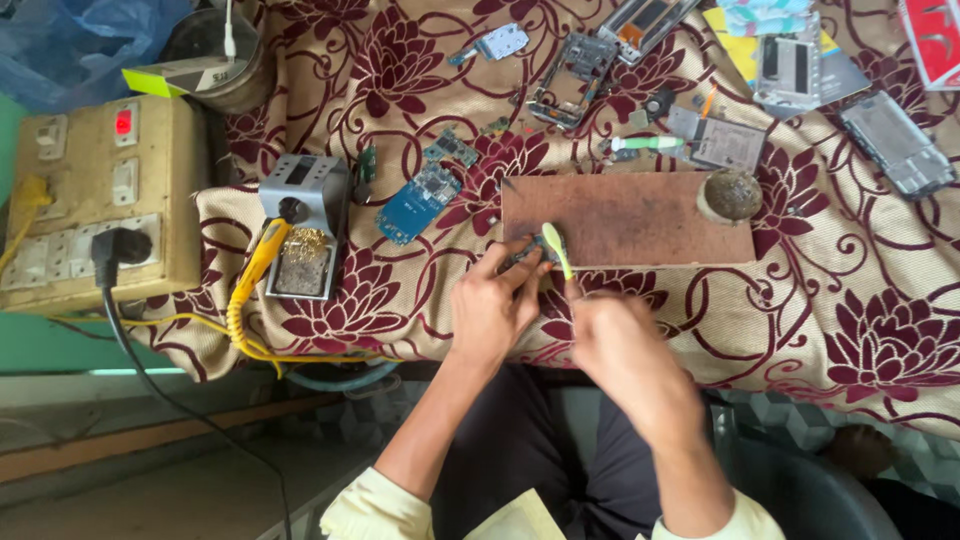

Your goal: The person cleans a small blue circuit board using a toothbrush and a screwdriver. They scrub the board's surface and scrape at components while holding it on a wooden block.

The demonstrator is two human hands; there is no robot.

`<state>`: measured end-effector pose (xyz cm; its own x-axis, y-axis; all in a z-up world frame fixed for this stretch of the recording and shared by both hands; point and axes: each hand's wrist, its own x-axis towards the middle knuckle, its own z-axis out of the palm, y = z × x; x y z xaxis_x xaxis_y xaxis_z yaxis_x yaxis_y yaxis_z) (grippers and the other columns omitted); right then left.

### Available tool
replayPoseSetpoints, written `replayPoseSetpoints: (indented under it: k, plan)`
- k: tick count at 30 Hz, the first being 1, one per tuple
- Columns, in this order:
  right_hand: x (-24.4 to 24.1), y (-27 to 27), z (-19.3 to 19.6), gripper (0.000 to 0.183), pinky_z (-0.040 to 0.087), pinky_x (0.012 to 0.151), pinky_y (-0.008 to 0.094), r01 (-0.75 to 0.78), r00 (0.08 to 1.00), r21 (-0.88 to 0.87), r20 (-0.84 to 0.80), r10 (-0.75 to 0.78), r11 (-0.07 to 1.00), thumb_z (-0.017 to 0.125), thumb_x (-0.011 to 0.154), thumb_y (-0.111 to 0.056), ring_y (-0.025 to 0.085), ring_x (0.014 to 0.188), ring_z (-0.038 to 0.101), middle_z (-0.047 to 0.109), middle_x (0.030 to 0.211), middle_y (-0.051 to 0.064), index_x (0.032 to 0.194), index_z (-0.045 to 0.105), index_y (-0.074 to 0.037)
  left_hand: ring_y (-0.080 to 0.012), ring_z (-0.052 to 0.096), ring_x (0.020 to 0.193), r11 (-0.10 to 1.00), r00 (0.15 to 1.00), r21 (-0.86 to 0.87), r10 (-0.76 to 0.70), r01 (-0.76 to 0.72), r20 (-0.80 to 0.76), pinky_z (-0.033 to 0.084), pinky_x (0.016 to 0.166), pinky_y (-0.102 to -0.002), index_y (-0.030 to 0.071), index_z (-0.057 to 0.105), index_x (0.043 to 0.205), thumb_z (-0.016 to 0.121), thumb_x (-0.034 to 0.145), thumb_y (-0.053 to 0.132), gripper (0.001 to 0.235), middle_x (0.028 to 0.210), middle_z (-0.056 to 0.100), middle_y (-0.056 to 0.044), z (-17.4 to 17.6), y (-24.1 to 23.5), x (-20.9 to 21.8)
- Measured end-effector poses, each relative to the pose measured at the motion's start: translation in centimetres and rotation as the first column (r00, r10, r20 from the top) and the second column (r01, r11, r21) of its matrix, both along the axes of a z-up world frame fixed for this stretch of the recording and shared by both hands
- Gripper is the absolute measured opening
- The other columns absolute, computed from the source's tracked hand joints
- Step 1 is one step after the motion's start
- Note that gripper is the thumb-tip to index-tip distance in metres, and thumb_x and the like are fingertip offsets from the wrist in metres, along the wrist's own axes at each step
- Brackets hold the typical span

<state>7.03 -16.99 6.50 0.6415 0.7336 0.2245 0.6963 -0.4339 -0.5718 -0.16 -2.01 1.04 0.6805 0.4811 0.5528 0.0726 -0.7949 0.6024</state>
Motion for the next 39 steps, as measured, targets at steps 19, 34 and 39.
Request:
replayPoseSetpoints:
  k: [19, 34, 39]
  plan:
    - [1.0, -0.2, -1.1, 0.016, 0.052, 0.065, 0.049, -0.055, 0.998, -0.009, -0.036, 0.054, 0.998, 0.066, 0.093, -0.006, 0.041, 0.069, 0.068, 0.067, 0.072, 0.025, 0.081, 0.069, 0.005, -0.0216, 0.071, 0.066, 1.0, 1.0, -0.022, -0.01, 0.011, 0.008, 0.056, 0.06, -0.034, 0.009, 0.081, 0.104, 0.08, 0.089, 0.02, 0.019, 0.112, 0.074, -0.003, -0.1, -0.1, 0.3]
    - [6.5, -0.7, -6.8, 0.038, 0.037, 0.05, 0.024, 0.331, 0.898, 0.506, -0.427, -0.102, 0.796, 0.071, 0.095, -0.007, 0.006, 0.061, 0.054, 0.068, 0.08, 0.003, 0.13, 0.062, 0.003, -0.0278, 0.07, 0.073, 1.0, 0.984, -0.006, -0.013, 0.012, -0.176, 0.055, 0.059, -0.039, 0.006, 0.07, 0.119, 0.078, 0.089, 0.028, 0.039, 0.117, 0.064, -0.005, 0.7, 0.3, 0.7]
    - [6.6, 1.2, -8.8, 0.018, 0.044, 0.053, 0.019, 0.203, 0.944, 0.509, -0.328, -0.03, 0.836, 0.069, 0.101, -0.007, 0.003, 0.064, 0.059, 0.068, 0.079, 0.0, 0.117, 0.068, 0.002, -0.024, 0.069, 0.069, 0.999, 0.976, -0.025, -0.038, 0.034, -0.213, 0.055, 0.059, -0.038, 0.008, 0.073, 0.115, 0.08, 0.087, 0.032, 0.037, 0.117, 0.065, -0.004, 0.8, 0.3, 0.6]
